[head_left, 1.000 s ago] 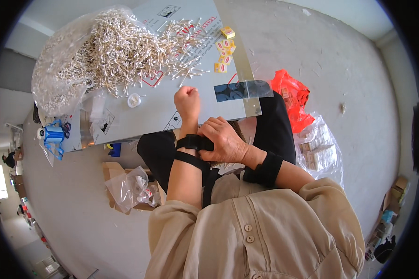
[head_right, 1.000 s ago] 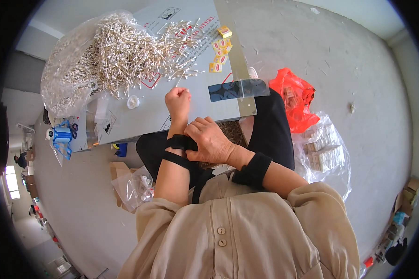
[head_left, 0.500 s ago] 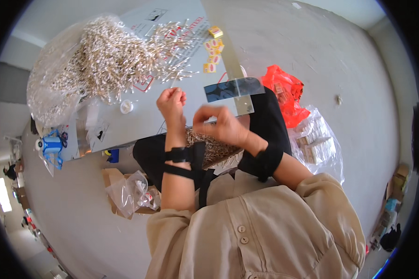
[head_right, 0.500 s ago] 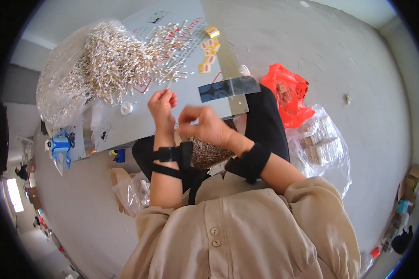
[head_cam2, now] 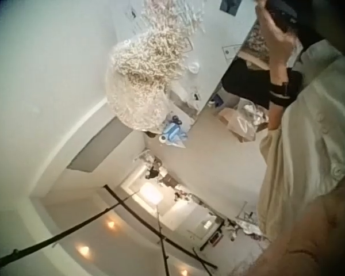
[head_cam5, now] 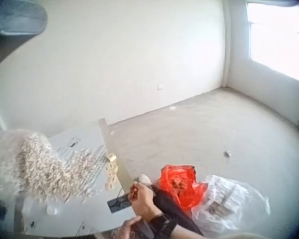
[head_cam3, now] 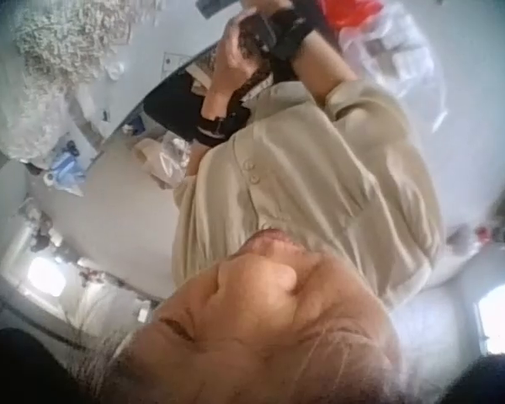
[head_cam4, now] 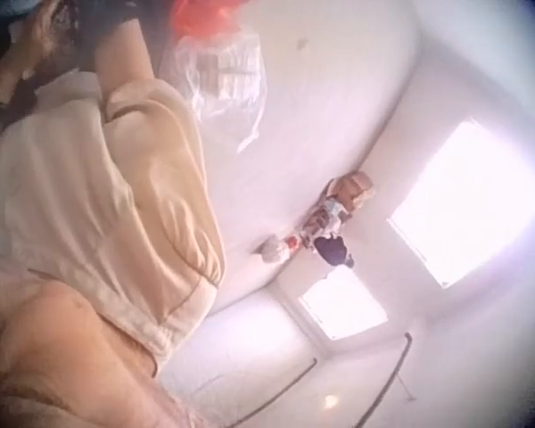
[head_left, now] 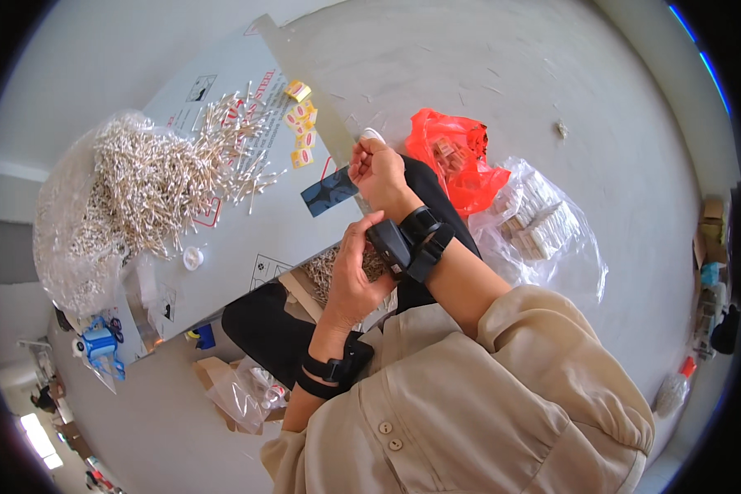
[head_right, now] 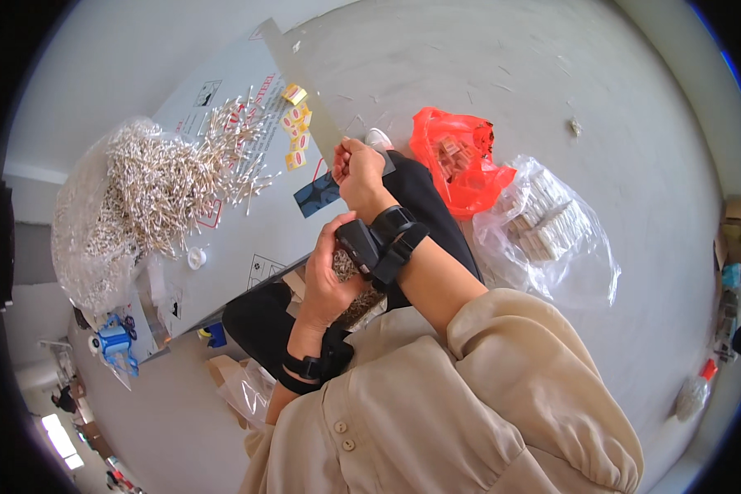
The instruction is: Packing cotton swabs into plastic bags and sealing them with stickers.
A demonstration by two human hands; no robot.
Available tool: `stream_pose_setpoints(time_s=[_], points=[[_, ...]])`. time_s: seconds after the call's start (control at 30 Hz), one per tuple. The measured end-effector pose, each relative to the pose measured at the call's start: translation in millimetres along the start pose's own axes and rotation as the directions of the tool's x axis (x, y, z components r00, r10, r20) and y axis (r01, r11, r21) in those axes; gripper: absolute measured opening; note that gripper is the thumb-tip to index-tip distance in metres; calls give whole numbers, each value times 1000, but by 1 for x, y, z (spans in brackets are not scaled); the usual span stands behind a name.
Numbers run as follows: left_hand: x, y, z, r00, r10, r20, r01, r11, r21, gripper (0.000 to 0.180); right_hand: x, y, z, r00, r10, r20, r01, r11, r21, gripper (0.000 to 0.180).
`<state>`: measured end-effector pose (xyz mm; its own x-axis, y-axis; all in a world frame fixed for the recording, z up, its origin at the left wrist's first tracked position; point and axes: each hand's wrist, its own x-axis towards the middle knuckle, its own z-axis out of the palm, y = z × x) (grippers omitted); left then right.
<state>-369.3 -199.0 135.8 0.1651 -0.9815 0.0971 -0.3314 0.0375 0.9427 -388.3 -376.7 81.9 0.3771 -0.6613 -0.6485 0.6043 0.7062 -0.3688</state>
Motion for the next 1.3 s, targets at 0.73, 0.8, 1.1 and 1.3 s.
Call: stream_pose_setpoints(time_s=[0.73,0.8,1.1,1.3], points=[[11,46,40,820,508,266,-553,581,596,36,28,-25,-1,588,-762,270,710,327,-623,14],[4,42,40,820,519,240,-546,584,601,34,15,-39,10,770,-627,120,612,670,-420,13],[8,58,50,788,568,237,-585,571,575,34,8,-61,10,969,-232,-86,245,946,213,11],[13,63,38,844,493,209,-527,695,489,41,1,-64,9,943,-331,-43,333,941,63,12]])
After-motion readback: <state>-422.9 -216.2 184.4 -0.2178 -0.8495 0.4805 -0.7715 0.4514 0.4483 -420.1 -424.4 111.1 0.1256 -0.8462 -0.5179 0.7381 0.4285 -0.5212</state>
